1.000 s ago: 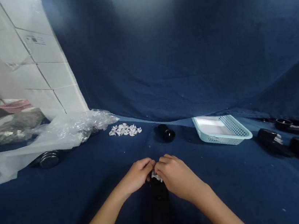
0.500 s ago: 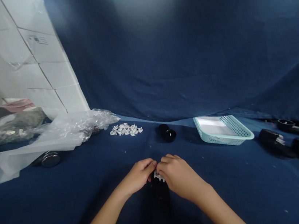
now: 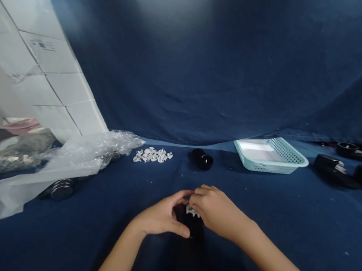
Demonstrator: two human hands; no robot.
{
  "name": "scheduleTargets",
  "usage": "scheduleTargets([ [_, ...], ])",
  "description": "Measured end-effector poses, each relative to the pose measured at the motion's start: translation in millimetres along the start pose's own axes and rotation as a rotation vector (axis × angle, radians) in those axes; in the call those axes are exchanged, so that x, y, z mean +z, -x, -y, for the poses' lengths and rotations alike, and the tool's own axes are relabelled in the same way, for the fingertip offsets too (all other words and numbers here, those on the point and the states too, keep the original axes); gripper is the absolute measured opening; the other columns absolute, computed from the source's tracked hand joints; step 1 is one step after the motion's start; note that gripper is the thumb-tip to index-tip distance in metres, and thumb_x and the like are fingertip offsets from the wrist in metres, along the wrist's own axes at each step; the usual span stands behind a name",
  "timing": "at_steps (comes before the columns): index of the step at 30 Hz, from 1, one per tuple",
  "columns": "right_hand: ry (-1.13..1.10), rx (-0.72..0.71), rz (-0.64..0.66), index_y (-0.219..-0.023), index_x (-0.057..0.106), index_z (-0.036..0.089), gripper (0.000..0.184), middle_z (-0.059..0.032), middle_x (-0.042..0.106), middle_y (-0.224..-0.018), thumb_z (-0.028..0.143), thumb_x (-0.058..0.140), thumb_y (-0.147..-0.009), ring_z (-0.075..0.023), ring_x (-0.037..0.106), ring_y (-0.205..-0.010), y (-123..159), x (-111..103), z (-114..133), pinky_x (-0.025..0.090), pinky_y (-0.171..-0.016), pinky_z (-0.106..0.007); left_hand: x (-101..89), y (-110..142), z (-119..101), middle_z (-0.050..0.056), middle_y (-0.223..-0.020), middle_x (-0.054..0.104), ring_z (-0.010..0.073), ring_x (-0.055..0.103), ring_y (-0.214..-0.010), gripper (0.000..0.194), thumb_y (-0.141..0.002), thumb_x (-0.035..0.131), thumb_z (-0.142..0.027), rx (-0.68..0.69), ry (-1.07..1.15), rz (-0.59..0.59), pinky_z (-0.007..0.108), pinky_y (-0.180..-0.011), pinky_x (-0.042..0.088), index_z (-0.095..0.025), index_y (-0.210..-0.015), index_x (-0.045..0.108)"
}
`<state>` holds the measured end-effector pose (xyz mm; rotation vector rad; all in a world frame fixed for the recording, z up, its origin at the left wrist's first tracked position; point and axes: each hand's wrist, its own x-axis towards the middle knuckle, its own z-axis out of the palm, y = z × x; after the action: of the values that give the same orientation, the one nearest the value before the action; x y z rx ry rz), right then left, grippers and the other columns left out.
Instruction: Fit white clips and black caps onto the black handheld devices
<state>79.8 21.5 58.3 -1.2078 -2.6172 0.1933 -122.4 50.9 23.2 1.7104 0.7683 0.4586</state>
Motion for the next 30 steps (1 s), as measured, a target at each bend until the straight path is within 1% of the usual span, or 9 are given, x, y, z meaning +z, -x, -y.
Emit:
scheduleTargets([
  [1, -0.002, -0.007, -0.001, -0.087, 0.066, 0.018, 0.025, -0.0042, 0.067, -0.087, 0.011, 0.044, -0.095, -0.0178, 0.059, -0.086, 0, 0, -1, 0.043, -0.081, -0.031, 0.6, -1, 1, 0.009, -0.128, 0.059, 0.0257, 0.059, -0.106, 0.098, -0.055, 0.088, -0.031, 0.004, -0.011, -0.019, 0.036, -0.090, 0.045, -0.026, -0.140, 0.041],
  [3, -0.018, -0.014, -0.002, -0.087, 0.066, 0.018, 0.025, -0.0037, 0.068, -0.089, 0.009, 0.044, -0.094, -0.0174, 0.059, -0.088, 1, 0, -3, 0.043, -0.083, -0.031, 2.9, -3, 3, 0.010, -0.130, 0.058, 0.0282, 0.057, -0.113, 0.097, -0.055, 0.088, -0.028, 0.021, -0.020, -0.047, 0.039, -0.096, 0.043, -0.026, -0.140, 0.041],
  [8, -0.079, -0.033, 0.010, -0.089, 0.067, 0.021, 0.026, -0.0004, 0.071, -0.090, 0.006, 0.046, -0.092, -0.0157, 0.060, -0.087, 3, -1, -7, 0.043, -0.082, -0.029, 5.3, -8, 6, 0.011, -0.132, 0.057, 0.0293, 0.053, -0.121, 0.094, -0.058, 0.087, -0.025, 0.049, 0.007, -0.019, 0.042, -0.102, 0.039, -0.023, -0.140, 0.042],
  [10, -0.107, -0.018, 0.004, -0.091, 0.067, 0.022, 0.026, 0.0006, 0.071, -0.090, 0.005, 0.047, -0.090, -0.0155, 0.060, -0.087, 4, -2, -7, 0.043, -0.080, -0.028, 4.4, -8, 6, 0.011, -0.132, 0.057, 0.0297, 0.053, -0.121, 0.093, -0.059, 0.086, -0.025, 0.050, 0.001, -0.008, 0.044, -0.102, 0.039, -0.023, -0.141, 0.041],
  [13, -0.117, -0.015, 0.001, -0.088, 0.066, 0.023, 0.026, 0.0015, 0.071, -0.087, 0.004, 0.049, -0.088, -0.0155, 0.060, -0.087, 5, -3, -7, 0.043, -0.081, -0.029, 3.2, -7, 5, 0.011, -0.132, 0.057, 0.0301, 0.054, -0.120, 0.092, -0.060, 0.085, -0.025, 0.042, -0.012, -0.002, 0.045, -0.102, 0.039, -0.024, -0.141, 0.041],
  [20, -0.127, 0.003, -0.003, -0.082, 0.067, 0.023, 0.028, 0.0017, 0.071, -0.083, 0.002, 0.048, -0.083, -0.0162, 0.063, -0.085, 8, -4, -7, 0.042, -0.083, -0.030, 3.2, -5, 3, 0.010, -0.131, 0.059, 0.0297, 0.056, -0.117, 0.089, -0.061, 0.085, -0.025, 0.022, -0.023, 0.005, 0.044, -0.100, 0.040, -0.026, -0.140, 0.042],
  [23, -0.121, 0.016, -0.009, -0.082, 0.068, 0.023, 0.027, 0.0004, 0.071, -0.083, 0.005, 0.048, -0.085, -0.0162, 0.064, -0.085, 8, -6, -3, 0.042, -0.084, -0.031, 3.8, -5, 3, 0.010, -0.129, 0.060, 0.0286, 0.057, -0.115, 0.089, -0.061, 0.084, -0.023, 0.039, -0.030, 0.004, 0.042, -0.099, 0.041, -0.025, -0.140, 0.042],
  [27, -0.122, 0.091, -0.053, -0.099, 0.065, 0.023, 0.019, -0.0020, 0.070, -0.086, 0.017, 0.049, -0.090, -0.0177, 0.064, -0.082, 5, -7, 5, 0.044, -0.078, -0.031, 4.7, -5, 2, 0.007, -0.124, 0.062, 0.0270, 0.057, -0.113, 0.079, -0.062, 0.084, -0.023, 0.096, -0.059, -0.012, 0.040, -0.098, 0.041, -0.024, -0.133, 0.049],
  [30, -0.090, 0.124, -0.059, -0.101, 0.064, 0.023, 0.016, -0.0020, 0.069, -0.085, 0.019, 0.053, -0.089, -0.0185, 0.062, -0.079, 2, -5, 7, 0.043, -0.076, -0.031, 4.8, -5, 0, 0.007, -0.121, 0.063, 0.0271, 0.057, -0.112, 0.066, -0.064, 0.082, -0.027, 0.104, -0.096, -0.024, 0.039, -0.098, 0.040, -0.022, -0.125, 0.056],
])
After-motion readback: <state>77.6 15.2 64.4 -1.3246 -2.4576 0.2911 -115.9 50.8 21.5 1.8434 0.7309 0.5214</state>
